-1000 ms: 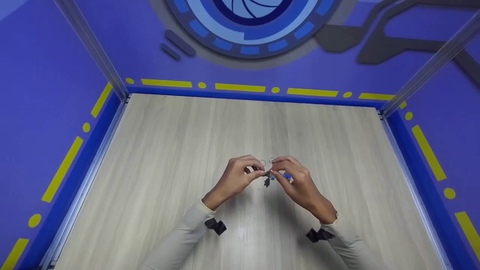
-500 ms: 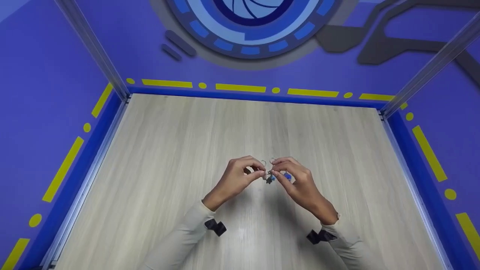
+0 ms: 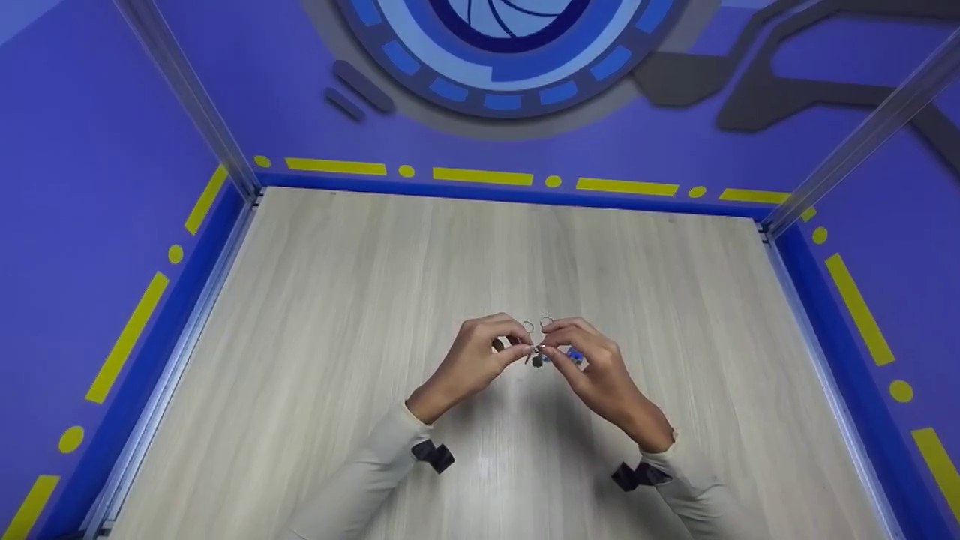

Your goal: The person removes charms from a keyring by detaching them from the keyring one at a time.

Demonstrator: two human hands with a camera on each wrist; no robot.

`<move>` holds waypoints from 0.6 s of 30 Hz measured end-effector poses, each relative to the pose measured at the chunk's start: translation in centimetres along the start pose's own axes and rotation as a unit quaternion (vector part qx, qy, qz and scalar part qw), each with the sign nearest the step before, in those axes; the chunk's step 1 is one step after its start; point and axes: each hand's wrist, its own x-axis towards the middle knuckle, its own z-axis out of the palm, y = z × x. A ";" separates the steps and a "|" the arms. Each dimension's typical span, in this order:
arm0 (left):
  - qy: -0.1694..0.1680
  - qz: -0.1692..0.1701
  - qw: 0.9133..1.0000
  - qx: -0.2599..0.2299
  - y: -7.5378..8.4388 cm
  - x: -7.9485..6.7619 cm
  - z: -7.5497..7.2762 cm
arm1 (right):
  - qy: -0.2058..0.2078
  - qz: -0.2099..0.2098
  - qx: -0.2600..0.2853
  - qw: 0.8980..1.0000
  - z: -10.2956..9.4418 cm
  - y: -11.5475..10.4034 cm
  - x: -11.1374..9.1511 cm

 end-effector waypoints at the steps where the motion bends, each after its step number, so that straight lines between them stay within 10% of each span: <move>1: -0.002 0.001 1.000 -0.002 0.0 0.0 0.0 | -0.001 0.000 -0.001 1.000 0.0 0.1 -0.1; 18: 0.021 0.021 0.999 -0.040 -0.3 -0.4 -0.7 | 0.007 0.007 0.002 1.000 -0.1 0.2 -0.3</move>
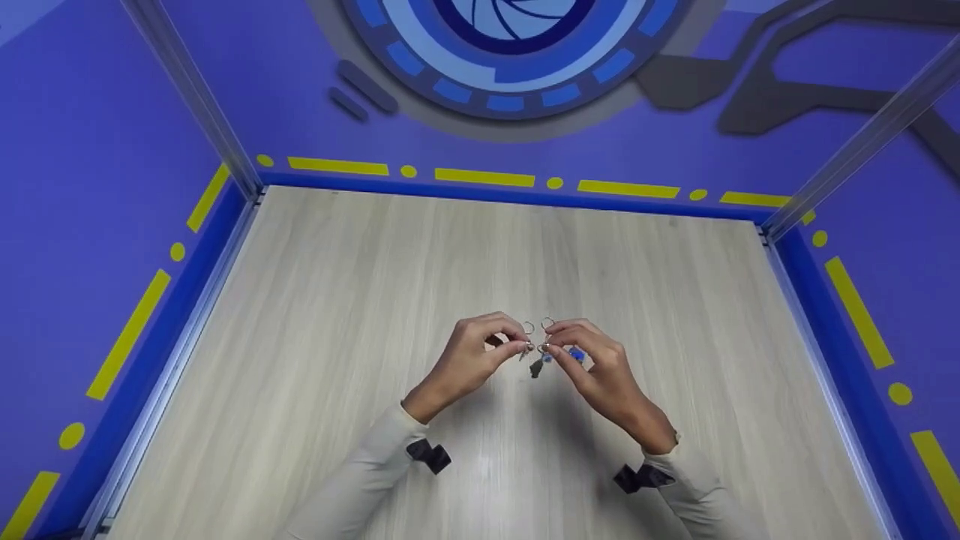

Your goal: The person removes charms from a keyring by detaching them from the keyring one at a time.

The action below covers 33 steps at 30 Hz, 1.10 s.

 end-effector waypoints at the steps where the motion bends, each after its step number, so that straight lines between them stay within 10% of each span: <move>1: 0.004 0.000 1.000 -0.001 -0.1 0.0 0.0 | 0.001 0.000 0.000 1.000 -0.1 0.1 -0.1; 19: 0.016 -0.062 0.998 0.021 -1.0 -2.5 -1.6 | -0.016 0.063 0.020 0.998 3.4 2.9 -3.2; 33: 0.024 -0.068 0.997 0.039 -1.4 -4.1 -2.3 | -0.085 0.148 0.014 0.985 6.8 7.6 -1.0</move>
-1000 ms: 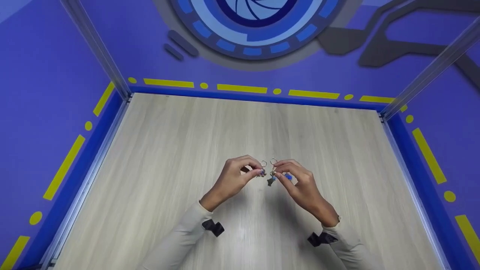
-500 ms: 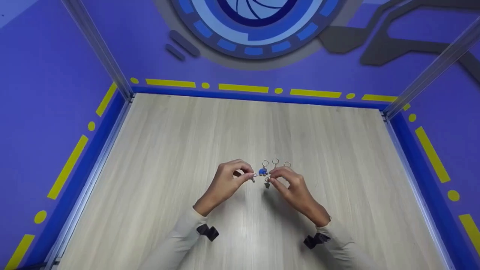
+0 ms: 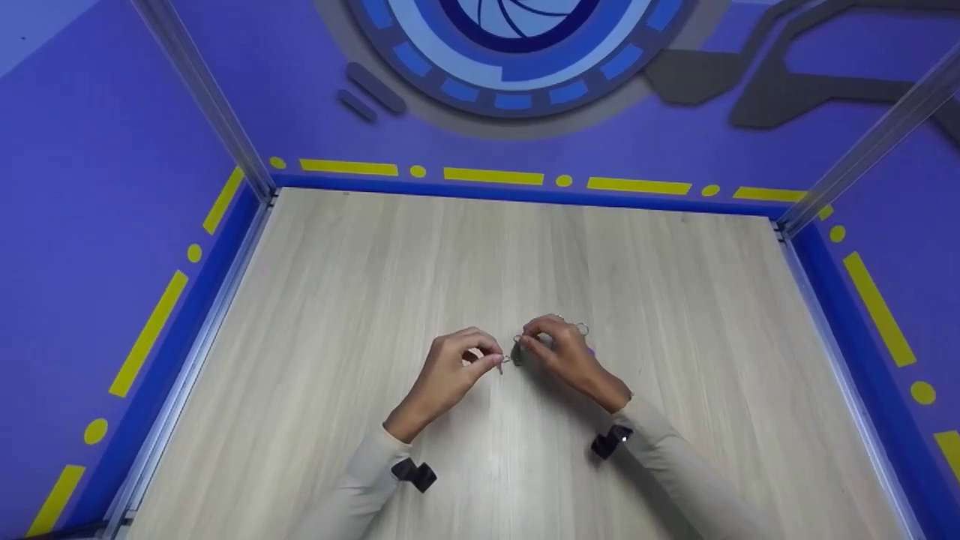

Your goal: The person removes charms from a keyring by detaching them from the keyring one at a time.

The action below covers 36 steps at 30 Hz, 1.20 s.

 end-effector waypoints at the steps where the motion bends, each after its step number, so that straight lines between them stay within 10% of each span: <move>1: -0.001 -0.001 1.000 0.002 0.0 0.0 0.0 | -0.004 0.007 -0.005 1.000 -0.1 0.3 0.3; 21: 0.012 -0.030 0.999 0.023 -1.1 -1.0 -1.0 | -0.059 0.093 -0.091 0.990 0.6 4.1 4.5; 36: 0.004 -0.031 0.999 0.039 -2.8 -1.5 -1.6 | -0.035 0.068 -0.086 0.993 -1.6 3.5 2.6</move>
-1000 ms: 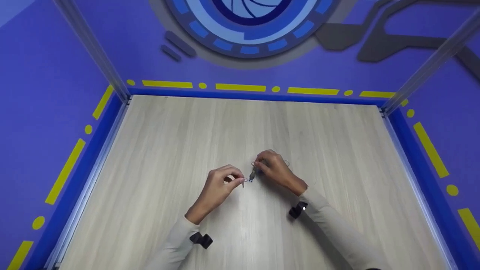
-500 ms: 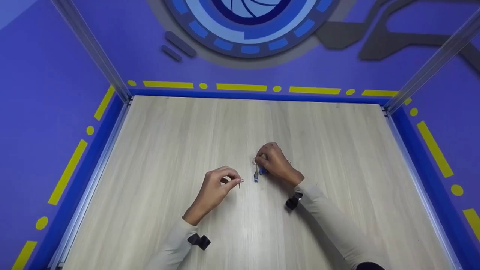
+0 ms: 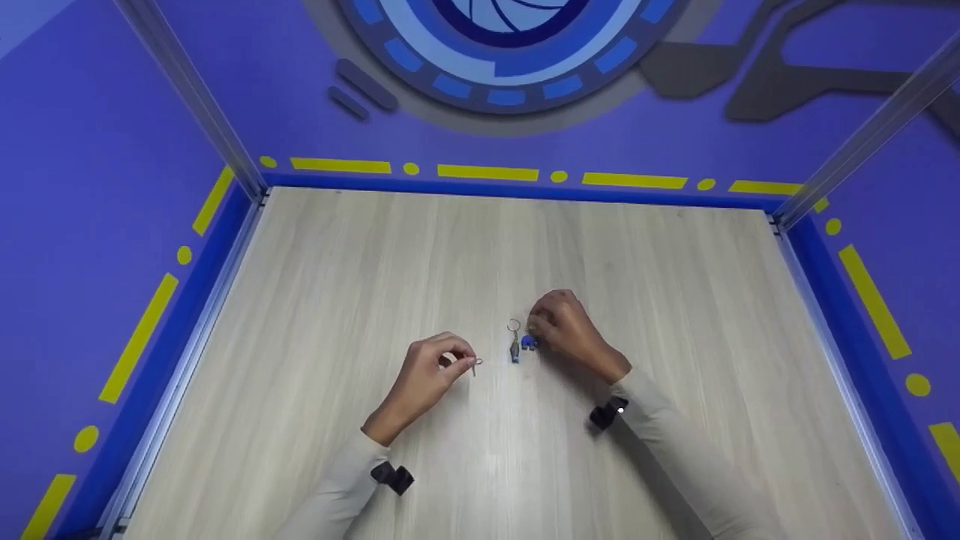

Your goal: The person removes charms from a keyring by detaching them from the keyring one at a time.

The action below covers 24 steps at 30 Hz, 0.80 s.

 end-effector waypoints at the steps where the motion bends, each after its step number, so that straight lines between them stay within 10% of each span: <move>1: -0.002 0.000 1.000 0.002 -0.3 0.0 -0.1 | 0.003 -0.002 0.001 1.000 -0.4 0.0 -0.3; 12: 0.006 -0.040 0.999 0.029 -3.2 1.1 -1.4 | 0.058 0.017 0.018 0.998 -4.0 0.2 -4.3; 24: 0.041 -0.084 0.995 0.035 -5.8 4.2 0.4 | 0.086 0.033 0.027 0.995 -6.0 1.3 -7.1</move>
